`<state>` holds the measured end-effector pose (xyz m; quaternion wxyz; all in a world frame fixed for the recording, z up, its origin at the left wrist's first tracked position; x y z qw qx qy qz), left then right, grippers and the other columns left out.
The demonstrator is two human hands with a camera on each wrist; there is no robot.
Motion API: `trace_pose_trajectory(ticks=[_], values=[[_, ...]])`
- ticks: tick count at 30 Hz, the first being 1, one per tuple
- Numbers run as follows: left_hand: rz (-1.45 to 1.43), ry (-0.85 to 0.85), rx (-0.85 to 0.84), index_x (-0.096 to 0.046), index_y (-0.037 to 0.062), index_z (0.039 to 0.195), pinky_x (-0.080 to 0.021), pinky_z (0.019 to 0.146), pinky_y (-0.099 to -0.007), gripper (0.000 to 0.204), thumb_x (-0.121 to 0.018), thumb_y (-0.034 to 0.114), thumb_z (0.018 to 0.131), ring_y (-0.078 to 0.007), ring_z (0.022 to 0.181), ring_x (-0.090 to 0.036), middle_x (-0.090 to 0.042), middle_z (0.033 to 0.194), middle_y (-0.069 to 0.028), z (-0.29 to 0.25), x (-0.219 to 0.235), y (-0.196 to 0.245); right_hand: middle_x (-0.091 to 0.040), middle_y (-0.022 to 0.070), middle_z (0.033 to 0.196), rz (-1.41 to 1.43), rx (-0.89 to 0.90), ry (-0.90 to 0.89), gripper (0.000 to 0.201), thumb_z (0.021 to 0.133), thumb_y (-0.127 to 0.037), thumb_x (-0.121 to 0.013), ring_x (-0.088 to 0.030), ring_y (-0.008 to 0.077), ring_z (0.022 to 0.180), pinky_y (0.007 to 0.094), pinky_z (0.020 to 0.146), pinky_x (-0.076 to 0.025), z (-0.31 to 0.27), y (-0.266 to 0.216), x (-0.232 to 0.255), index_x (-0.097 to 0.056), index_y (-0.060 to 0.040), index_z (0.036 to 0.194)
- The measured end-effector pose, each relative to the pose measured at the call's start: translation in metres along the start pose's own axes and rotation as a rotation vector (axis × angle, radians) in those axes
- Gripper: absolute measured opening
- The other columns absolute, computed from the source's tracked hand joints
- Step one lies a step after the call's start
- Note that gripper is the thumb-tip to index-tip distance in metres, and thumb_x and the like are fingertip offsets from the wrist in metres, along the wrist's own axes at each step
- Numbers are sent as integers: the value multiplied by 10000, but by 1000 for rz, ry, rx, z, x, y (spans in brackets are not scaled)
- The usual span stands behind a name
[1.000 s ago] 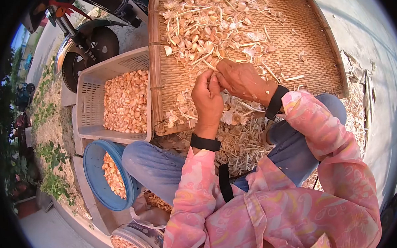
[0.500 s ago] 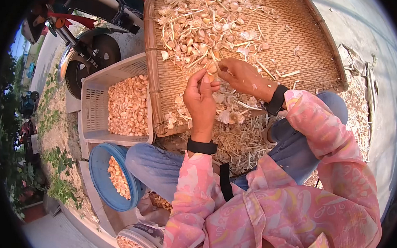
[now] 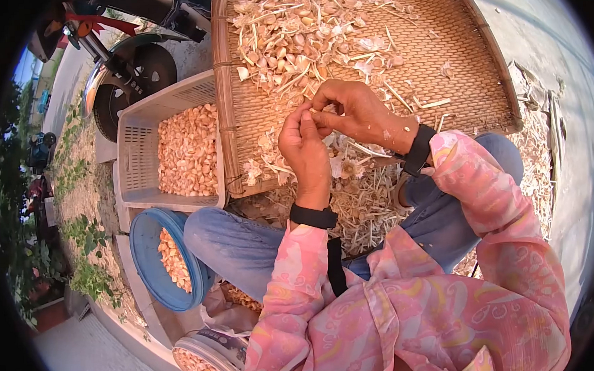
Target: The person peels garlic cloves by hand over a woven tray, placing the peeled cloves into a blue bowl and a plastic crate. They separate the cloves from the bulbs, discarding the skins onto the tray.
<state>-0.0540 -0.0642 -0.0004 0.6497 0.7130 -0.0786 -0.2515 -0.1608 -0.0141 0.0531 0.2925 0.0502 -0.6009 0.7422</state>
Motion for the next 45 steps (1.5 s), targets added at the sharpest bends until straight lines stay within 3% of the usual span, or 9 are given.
trace_pose_trajectory(ticks=[17, 26, 28, 33, 36, 39, 42, 43, 45], values=[[-179, 130, 278, -605, -14, 958, -361, 465, -180, 216, -450, 137, 948, -50, 521, -451, -586, 714, -16, -8, 19, -33, -562, 123, 765, -113, 233, -106, 99, 764, -74, -626, -559, 309, 725, 368, 630, -442, -15, 1, -29, -570, -13, 817], [-310, 71, 480, -597, -4, 990, -339, 439, -148, 219, -475, 174, 952, -44, 521, -436, -537, 685, 4, -11, 33, -30, -582, 122, 814, 108, 195, -150, 96, 789, -98, -616, -585, 323, 759, 381, 650, -467, -21, -7, -25, -624, -57, 875], [-327, 82, 405, -593, -15, 996, -346, 443, -150, 224, -482, 175, 949, -50, 538, -455, -548, 715, -17, 4, 59, -7, -574, 118, 808, -129, 94, -61, 126, 822, -160, -601, -583, 316, 764, 392, 644, -463, -14, 8, -11, -625, -52, 882], [682, 340, -50, -574, -48, 1085, -445, 646, -233, 290, -551, 167, 891, -132, 793, -558, -611, 903, -99, 61, 203, 78, -569, 134, 860, -688, -83, 76, 231, 837, -242, -588, -589, 314, 828, 405, 673, -465, 2, 53, 31, -601, -46, 958], [1026, 265, -163, -577, -54, 1094, -460, 743, -255, 313, -582, 160, 866, -158, 888, -578, -622, 979, -121, 73, 225, 85, -568, 161, 859, -757, -148, -30, 255, 804, -210, -597, -588, 352, 816, 430, 671, -465, 5, 75, 18, -562, -24, 976], [674, -11, -8, -569, -47, 1095, -463, 726, -239, 282, -549, 146, 891, -151, 868, -600, -621, 993, -122, 58, 162, 49, -567, 177, 843, -770, -107, -129, 246, 772, -132, -568, -591, 360, 760, 420, 651, -470, 8, 82, 2, -536, 7, 972], [419, -191, 284, -533, -41, 1128, -485, 701, -232, 295, -497, 176, 932, -159, 852, -623, -623, 999, -121, 31, 68, 5, -563, 151, 818, -337, -142, -58, 254, 763, -119, -584, -592, 291, 717, 380, 628, -466, 9, 63, 8, -537, 11, 975], [289, -222, 376, -530, -38, 1127, -495, 700, -237, 296, -486, 189, 941, -169, 845, -628, -624, 988, -123, 24, 46, -3, -581, 87, 811, -156, -162, 5, 218, 789, -80, -589, -571, 158, 699, 306, 607, -456, 9, 60, 5, -546, 5, 986], [23, -255, 553, -532, -32, 1113, -510, 696, -241, 296, -466, 210, 955, -185, 831, -635, -628, 962, -126, 11, 10, -15, -590, 43, 821, 92, -193, -39, 190, 818, -72, -592, -553, 96, 714, 263, 607, -449, 6, 46, -1, -553, -4, 991]])
Point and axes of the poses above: each hand's wrist, its own z-axis towards the middle knuckle, its own x-axis out of the back of the hand, y = z × x, the point moved 7 cm from there along z, towards the middle knuckle
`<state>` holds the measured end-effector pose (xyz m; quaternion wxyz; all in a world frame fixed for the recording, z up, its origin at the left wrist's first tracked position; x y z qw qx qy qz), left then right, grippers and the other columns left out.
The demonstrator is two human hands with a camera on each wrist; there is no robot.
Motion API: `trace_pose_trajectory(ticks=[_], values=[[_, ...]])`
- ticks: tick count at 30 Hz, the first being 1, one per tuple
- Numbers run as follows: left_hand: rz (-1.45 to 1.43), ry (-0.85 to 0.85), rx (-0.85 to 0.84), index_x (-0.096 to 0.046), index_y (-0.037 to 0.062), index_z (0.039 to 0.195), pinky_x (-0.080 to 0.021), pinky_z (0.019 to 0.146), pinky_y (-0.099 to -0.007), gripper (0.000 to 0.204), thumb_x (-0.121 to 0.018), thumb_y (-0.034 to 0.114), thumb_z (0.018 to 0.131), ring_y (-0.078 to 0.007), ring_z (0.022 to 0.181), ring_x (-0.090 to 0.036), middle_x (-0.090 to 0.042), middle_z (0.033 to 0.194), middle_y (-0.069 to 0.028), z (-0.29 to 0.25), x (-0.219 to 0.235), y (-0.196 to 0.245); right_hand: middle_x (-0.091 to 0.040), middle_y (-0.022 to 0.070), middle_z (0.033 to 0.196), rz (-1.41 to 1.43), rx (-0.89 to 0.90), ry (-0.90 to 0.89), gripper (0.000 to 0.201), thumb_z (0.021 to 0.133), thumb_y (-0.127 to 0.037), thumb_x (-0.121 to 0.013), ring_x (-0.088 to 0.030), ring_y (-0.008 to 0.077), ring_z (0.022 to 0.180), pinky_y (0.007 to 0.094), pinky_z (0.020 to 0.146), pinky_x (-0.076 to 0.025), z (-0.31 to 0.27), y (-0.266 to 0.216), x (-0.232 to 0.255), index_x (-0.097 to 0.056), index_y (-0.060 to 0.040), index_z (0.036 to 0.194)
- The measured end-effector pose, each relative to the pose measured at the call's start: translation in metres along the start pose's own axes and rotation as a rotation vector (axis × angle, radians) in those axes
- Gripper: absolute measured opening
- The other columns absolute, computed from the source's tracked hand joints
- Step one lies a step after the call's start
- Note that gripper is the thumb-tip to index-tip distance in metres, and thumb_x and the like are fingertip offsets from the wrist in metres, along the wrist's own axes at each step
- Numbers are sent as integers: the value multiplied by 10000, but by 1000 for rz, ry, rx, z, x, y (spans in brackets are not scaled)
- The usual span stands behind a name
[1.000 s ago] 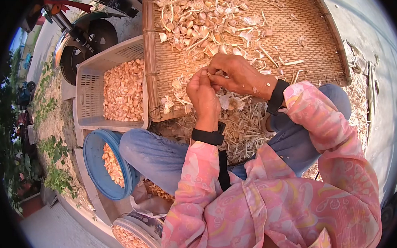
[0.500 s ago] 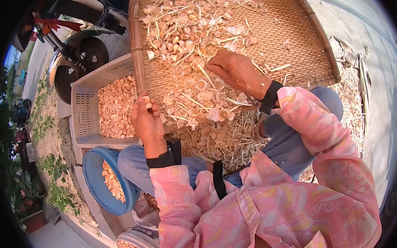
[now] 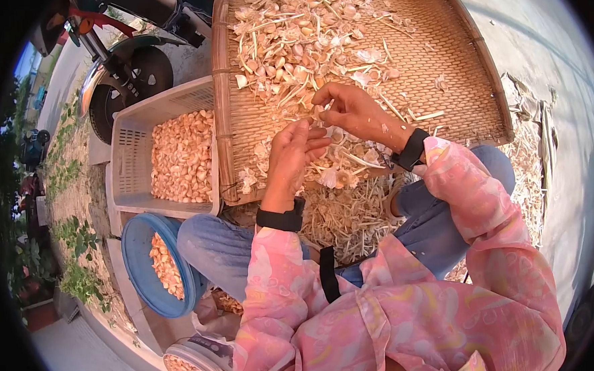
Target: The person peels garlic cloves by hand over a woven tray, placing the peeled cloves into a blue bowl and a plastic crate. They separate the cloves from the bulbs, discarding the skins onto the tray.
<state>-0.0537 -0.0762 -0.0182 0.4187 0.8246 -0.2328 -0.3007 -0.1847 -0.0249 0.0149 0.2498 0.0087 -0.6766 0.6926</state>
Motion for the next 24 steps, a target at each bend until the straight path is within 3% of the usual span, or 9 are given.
trace_pose_trajectory(ticks=[6, 9, 10, 13, 15, 17, 18, 22, 24], values=[[-372, -116, -129, -557, -23, 1076, -507, 690, -226, 237, -481, 160, 946, -157, 808, -621, -632, 914, -100, 4, -13, -1, -599, -3, 852, 528, -39, -108, 130, 902, -105, -554, -551, 38, 763, 193, 658, -470, -3, -13, -8, -566, -22, 1000], [-478, -75, -158, -559, -28, 1084, -512, 712, -224, 227, -513, 131, 928, -147, 802, -617, -632, 925, -102, -11, -8, 7, -629, 36, 868, 106, -66, 78, 193, 901, -146, -556, -587, 89, 763, 231, 663, -481, 20, 14, 13, -571, -18, 1044], [-442, -127, -177, -561, -27, 1061, -511, 685, -217, 213, -514, 132, 927, -156, 788, -619, -624, 926, -123, -27, -19, 19, -623, 87, 918, -272, 51, 179, 239, 878, -158, -561, -614, 198, 804, 315, 682, -494, 26, 18, 24, -578, -44, 1087], [-374, -413, -241, -556, -50, 1050, -505, 671, -205, 220, -541, 117, 907, -153, 766, -616, -615, 926, -149, -110, -79, 80, -590, 118, 994, -577, 187, 185, 273, 842, -150, -571, -595, 297, 876, 381, 717, -485, 37, 34, 19, -588, -97, 1109], [-404, -630, -449, -555, -84, 1031, -495, 707, -198, 240, -570, 107, 887, -130, 743, -602, -611, 892, -140, -173, -112, 111, -550, 111, 986, -631, 122, 158, 180, 832, -146, -571, -566, 315, 893, 391, 732, -473, 39, 37, 9, -598, -102, 1004], [-429, -678, -473, -569, -135, 934, -489, 652, -203, 184, -570, 31, 856, -156, 700, -597, -588, 867, -199, -197, -121, 124, -543, 104, 960, -720, 61, 93, 124, 827, -143, -576, -565, 305, 876, 380, 729, -468, 43, 29, 5, -591, -91, 938], [-437, -685, -320, -574, -176, 892, -489, 601, -219, 140, -567, -52, 827, -184, 686, -601, -575, 874, -251, -199, -113, 126, -530, 101, 929, -728, 70, 76, 74, 812, -129, -584, -560, 293, 866, 383, 709, -465, 43, 31, 2, -568, -84, 868], [-876, -802, -642, -547, -218, 978, -508, 584, -225, 174, -534, -145, 820, -208, 709, -612, -554, 933, -270, -218, -135, 148, -529, 99, 935, -792, 136, 7, 111, 798, -112, -587, -565, 293, 865, 391, 688, -465, 32, 31, 0, -574, -87, 906], [-954, -819, -311, -546, -211, 998, -516, 599, -222, 189, -524, -157, 819, -214, 722, -613, -554, 925, -255, -227, -137, 142, -529, 102, 938, -815, 110, 53, 148, 801, -112, -584, -569, 301, 860, 394, 689, -466, 28, 27, 2, -569, -87, 946]])
Point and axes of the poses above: each hand's wrist, its own z-axis towards the middle knuckle, its own x-axis out of the back of the hand, y = z × x, the point moved 7 cm from there along z, towards the middle knuckle
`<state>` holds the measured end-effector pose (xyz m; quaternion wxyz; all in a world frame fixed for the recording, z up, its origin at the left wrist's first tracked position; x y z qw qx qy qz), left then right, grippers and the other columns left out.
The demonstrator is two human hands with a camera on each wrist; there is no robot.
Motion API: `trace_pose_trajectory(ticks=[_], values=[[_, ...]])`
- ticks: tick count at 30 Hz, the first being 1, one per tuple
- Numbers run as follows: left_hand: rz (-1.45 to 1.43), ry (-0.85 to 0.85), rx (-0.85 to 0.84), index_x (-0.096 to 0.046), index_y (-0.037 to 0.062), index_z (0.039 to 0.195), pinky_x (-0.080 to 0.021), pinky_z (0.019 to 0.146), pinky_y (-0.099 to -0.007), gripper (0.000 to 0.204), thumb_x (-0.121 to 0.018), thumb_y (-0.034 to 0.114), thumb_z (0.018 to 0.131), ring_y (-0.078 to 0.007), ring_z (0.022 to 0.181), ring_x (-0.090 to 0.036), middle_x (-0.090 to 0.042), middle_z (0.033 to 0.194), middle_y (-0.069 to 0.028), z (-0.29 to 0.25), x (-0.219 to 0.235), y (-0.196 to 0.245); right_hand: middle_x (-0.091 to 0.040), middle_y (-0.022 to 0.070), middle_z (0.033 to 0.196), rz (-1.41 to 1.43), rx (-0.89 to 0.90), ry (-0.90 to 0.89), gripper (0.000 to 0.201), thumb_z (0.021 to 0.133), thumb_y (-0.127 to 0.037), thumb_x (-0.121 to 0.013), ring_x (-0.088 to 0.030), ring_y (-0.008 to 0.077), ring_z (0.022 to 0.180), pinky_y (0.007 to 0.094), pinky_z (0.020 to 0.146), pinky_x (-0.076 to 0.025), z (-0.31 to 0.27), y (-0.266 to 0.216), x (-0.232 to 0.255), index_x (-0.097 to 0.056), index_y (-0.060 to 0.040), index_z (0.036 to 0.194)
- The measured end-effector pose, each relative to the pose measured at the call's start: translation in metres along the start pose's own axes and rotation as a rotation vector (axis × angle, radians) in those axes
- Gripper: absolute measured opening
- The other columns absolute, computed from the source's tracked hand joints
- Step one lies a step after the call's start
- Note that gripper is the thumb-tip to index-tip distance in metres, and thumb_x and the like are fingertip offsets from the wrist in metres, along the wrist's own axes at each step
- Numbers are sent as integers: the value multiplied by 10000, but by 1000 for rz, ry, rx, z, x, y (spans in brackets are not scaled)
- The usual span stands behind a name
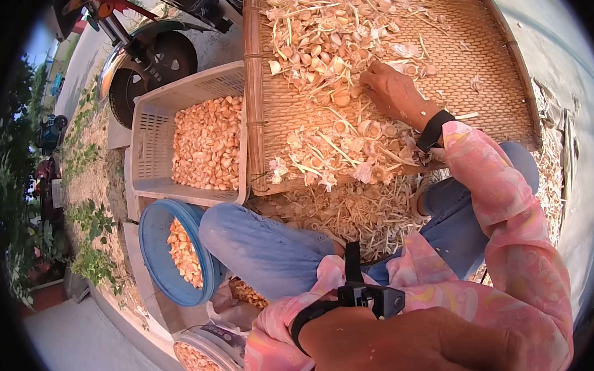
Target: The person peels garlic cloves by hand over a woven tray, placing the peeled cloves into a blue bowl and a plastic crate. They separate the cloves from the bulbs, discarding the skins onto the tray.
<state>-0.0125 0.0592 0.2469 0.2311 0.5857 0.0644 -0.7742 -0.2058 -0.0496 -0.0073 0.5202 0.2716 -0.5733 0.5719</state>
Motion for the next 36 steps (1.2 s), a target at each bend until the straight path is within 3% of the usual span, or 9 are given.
trace_pose_trajectory(ticks=[5, 10, 14, 19, 23, 28, 32, 35, 36], values=[[-747, 167, 527, -553, -205, 999, -521, 618, -221, 195, -529, -161, 811, -218, 733, -613, -548, 908, -231, -29, 1, -41, -533, 116, 938, 23, 120, -13, 206, 814, -155, -581, -577, 317, 857, 405, 698, -473, 9, -14, 4, -560, -90, 1008], [153, -143, -62, -542, -189, 1042, -507, 611, -248, 236, -560, -113, 819, -206, 713, -601, -550, 908, -223, -2, 1, -4, -532, 135, 903, -43, 110, -192, 168, 790, -164, -607, -581, 332, 818, 423, 696, -470, 5, -21, -17, -536, -53, 895], [229, -352, -216, -542, -177, 1042, -488, 597, -247, 225, -559, -78, 841, -190, 697, -590, -564, 899, -220, -2, 7, -6, -522, 140, 879, 72, 112, -151, 170, 760, -74, -598, -586, 327, 799, 387, 686, -471, 1, -13, -13, -529, -47, 913], [505, 78, -78, -538, -78, 996, -498, 642, -198, 204, -474, 102, 925, -143, 706, -593, -583, 881, -154, -6, 56, 17, -557, 50, 982, 961, -165, -87, 270, 757, 23, -566, -612, 188, 877, 299, 736, -469, 0, -2, 3, -534, -39, 1019], [537, 610, -2, -519, -18, 1052, -521, 627, -230, 245, -450, 196, 955, -195, 823, -609, -578, 1008, -192, -19, 180, 41, -547, 40, 1069, 1545, -125, -126, 333, 787, 37, -554, -598, 153, 978, 263, 809, -470, -7, -23, 29, -504, -35, 1108], [239, 658, 117, -487, -25, 1102, -565, 727, -236, 362, -398, 301, 970, -211, 900, -603, -553, 1079, -189, -7, 258, 28, -545, 75, 1119, 1641, 24, -179, 384, 809, 59, -525, -570, 173, 1051, 291, 885, -460, -22, -57, 47, -471, -25, 1180], [113, 682, -4, -485, 9, 1124, -565, 656, -233, 391, -366, 350, 975, -190, 850, -591, -533, 1068, -151, 2, 268, 36, -550, 82, 1159, 1173, 170, -349, 332, 867, 4, -507, -534, 175, 1091, 289, 894, -446, -34, -82, 49, -482, -25, 1196], [-220, 541, 42, -513, 19, 1088, -546, 610, -213, 335, -419, 316, 964, -163, 824, -570, -532, 1054, -135, -19, 300, 67, -578, 72, 1110, 1293, 77, -42, 300, 861, -21, -537, -550, 165, 1050, 272, 876, -443, -23, -59, 43, -518, -30, 1161], [24, 617, -62, -515, 19, 1109, -526, 655, -226, 322, -459, 292, 949, -168, 830, -573, -543, 1030, -132, -30, 304, 106, -603, 68, 1058, 1107, 3, 37, 257, 844, -55, -581, -563, 136, 979, 269, 832, -462, -15, -36, 37, -561, -38, 1099]])
Point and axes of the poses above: each hand's wrist, its own z-axis towards the middle knuckle, its own x-axis out of the back of the hand, y = z × x, the point moved 7 cm from there along z, towards the middle knuckle
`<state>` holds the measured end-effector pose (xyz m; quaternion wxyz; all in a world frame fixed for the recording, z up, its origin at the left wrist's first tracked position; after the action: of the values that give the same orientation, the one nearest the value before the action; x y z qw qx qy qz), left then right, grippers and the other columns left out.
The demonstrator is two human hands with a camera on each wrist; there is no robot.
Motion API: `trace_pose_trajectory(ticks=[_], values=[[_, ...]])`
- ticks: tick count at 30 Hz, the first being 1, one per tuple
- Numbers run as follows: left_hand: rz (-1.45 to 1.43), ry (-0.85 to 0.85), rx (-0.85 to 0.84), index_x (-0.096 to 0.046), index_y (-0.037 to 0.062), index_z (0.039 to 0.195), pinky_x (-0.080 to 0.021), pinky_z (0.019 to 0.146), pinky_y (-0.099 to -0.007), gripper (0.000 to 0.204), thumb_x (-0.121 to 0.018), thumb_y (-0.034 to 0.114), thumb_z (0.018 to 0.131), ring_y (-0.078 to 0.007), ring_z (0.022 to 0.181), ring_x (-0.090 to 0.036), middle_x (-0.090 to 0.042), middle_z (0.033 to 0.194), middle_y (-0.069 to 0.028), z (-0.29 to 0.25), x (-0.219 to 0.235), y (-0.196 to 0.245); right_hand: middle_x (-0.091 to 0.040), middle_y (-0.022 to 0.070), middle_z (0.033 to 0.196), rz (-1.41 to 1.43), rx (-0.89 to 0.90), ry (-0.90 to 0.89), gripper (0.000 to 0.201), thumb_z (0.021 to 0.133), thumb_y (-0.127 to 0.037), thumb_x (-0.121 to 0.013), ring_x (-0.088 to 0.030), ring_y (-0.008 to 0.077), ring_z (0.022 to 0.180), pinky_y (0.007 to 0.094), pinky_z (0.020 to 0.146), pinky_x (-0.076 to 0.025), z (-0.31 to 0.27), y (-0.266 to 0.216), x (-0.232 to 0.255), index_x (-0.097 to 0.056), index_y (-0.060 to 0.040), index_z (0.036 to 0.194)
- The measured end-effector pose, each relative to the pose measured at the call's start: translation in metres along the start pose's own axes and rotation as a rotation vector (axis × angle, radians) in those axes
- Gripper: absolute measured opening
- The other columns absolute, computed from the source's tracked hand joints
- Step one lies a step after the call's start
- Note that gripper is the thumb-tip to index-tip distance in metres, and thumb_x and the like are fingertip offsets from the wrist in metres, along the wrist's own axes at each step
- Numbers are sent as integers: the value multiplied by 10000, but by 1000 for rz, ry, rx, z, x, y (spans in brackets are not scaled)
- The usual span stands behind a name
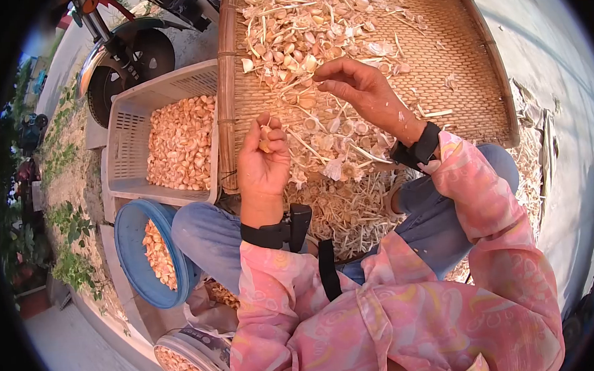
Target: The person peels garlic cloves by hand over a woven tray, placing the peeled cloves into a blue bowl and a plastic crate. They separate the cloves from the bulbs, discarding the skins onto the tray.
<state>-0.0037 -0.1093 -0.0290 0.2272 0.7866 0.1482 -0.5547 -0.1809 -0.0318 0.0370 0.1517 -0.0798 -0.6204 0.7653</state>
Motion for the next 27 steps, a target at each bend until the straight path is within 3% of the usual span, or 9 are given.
trace_pose_trajectory(ticks=[3, 4, 6, 11, 12, 15, 22, 25, 27], values=[[888, 415, -594, -533, 19, 1159, -445, 829, -276, 312, -542, 204, 908, -200, 914, -563, -563, 1035, -134, -33, -22, 97, -615, 71, 959, -603, -199, -156, 207, 818, -78, -621, -576, 134, 896, 275, 756, -478, 0, 13, 15, -584, -46, 1019], [1232, 623, -767, -540, 17, 1170, -413, 885, -290, 318, -559, 177, 897, -209, 951, -555, -568, 1049, -135, -48, -34, 122, -586, 94, 870, -748, 81, -208, 197, 792, -75, -624, -599, 214, 817, 330, 678, -486, -2, 5, 3, -578, -53, 983], [1564, 630, -841, -546, 0, 1167, -394, 893, -278, 322, -565, 156, 886, -193, 978, -552, -579, 1070, -131, -51, -44, 130, -563, 105, 838, -900, 149, -311, 175, 786, -85, -616, -596, 273, 811, 367, 669, -481, -19, 10, -18, -573, -54, 953], [1493, 310, -315, -518, -27, 1170, -470, 770, -251, 308, -516, 145, 914, -153, 920, -598, -597, 1056, -121, -13, -28, 32, -542, 140, 837, -925, 11, -410, 176, 788, -134, -610, -576, 330, 828, 419, 670, -460, -20, 42, -31, -549, -70, 940], [1498, 287, -216, -501, -27, 1182, -482, 765, -253, 311, -499, 148, 925, -157, 915, -605, -599, 1049, -120, -7, -27, 6, -568, 97, 836, -810, 104, -334, 150, 818, -111, -605, -596, 253, 744, 374, 632, -458, -18, 38, -26, -555, -59, 949], [1111, 232, -58, -433, -34, 1239, -517, 771, -268, 348, -469, 144, 942, -181, 902, -618, -594, 1053, -125, 2, -24, -41, -588, 39, 856, -142, -293, -242, 120, 852, -99, -600, -579, 142, 731, 305, 625, -455, -15, 30, -23, -566, -42, 952], [721, 102, -205, -468, -28, 1213, -509, 683, -221, 325, -496, 142, 938, -126, 797, -597, -599, 956, -92, 6, -39, -50, -599, 15, 907, -61, 8, -161, 153, 873, -107, -596, -558, 91, 839, 256, 722, -465, -9, 5, -24, -607, -35, 1007], [708, 93, -234, -517, -17, 1170, -452, 589, -169, 293, -515, 155, 932, -67, 688, -537, -589, 845, -44, 3, -33, -38, -620, 55, 894, 76, -75, -167, 144, 858, -118, -596, -601, 175, 827, 281, 740, -474, -5, 13, -24, -628, -25, 964], [668, 128, -225, -544, -8, 1137, -391, 534, -141, 274, -528, 169, 928, -35, 630, -478, -568, 784, -15, -7, -36, -31, -614, 81, 979, -238, -17, -78, 194, 848, -120, -586, -591, 234, 901, 312, 788, -472, 7, 16, -15, -614, -28, 1016]])
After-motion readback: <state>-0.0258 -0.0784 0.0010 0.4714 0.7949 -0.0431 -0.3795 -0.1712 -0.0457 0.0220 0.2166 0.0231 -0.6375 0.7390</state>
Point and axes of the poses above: each hand's wrist, its own z-axis towards the middle knuckle, its own x-axis out of the back of the hand, y = z × x, the point moved 7 cm from there along z, towards the middle knuckle
